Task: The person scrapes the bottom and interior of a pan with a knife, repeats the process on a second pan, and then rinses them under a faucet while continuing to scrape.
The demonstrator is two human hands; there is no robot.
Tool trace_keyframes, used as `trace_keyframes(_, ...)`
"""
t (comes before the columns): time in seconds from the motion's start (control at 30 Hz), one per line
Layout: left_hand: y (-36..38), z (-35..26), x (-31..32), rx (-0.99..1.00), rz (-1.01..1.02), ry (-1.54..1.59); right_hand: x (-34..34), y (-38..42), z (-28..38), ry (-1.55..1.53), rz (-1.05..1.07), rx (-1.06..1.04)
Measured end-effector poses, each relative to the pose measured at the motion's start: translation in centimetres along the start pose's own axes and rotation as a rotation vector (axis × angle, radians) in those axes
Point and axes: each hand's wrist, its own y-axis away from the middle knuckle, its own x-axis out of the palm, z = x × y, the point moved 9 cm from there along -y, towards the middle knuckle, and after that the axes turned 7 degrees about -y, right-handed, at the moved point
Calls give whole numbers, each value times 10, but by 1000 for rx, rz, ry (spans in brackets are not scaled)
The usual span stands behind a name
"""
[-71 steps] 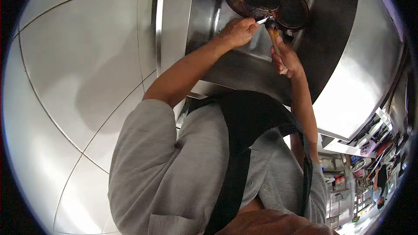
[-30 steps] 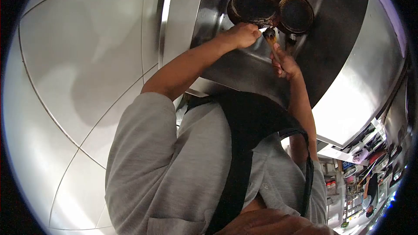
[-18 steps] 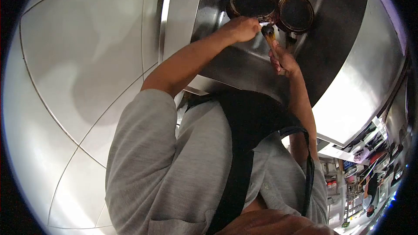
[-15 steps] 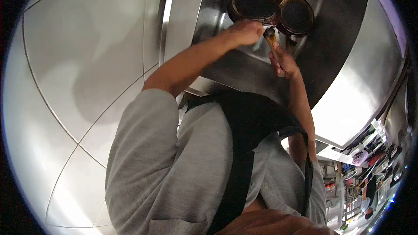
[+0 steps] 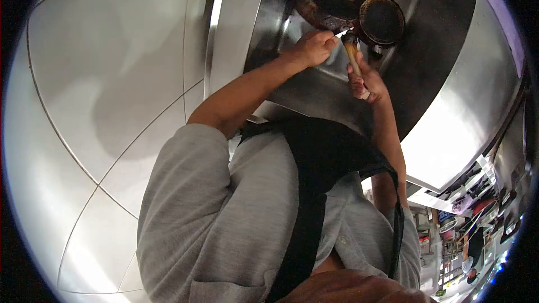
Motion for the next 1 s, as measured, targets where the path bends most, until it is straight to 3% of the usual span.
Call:
trace_keyframes(0.17,-3,-3,-4,-97,-10,-72,5,0,3,1,-3,-33)
trace_keyframes(0.27,2,-9,-6,-49,61,-199,2,6,3,26,-11,-25)
trace_keyframes(0.4,10,12,-30,-157,153,-209,-2,3,0,80,-97,4)
trace_keyframes(0.43,21,3,-36,-89,130,-208,-5,3,0,99,-123,2)
trace_keyframes(0.53,39,-11,-31,-42,75,-173,3,2,-2,6,-11,1)
trace_keyframes(0.73,34,13,-17,-267,74,-59,6,3,-1,-31,18,-8)
trace_keyframes(0.83,35,6,-22,-115,-9,79,7,1,0,-79,45,-9)
trace_keyframes(0.93,39,7,-28,-111,-91,69,9,1,2,-111,80,-31)
trace_keyframes(1.0,41,6,-24,-197,9,13,11,1,3,-152,104,-32)
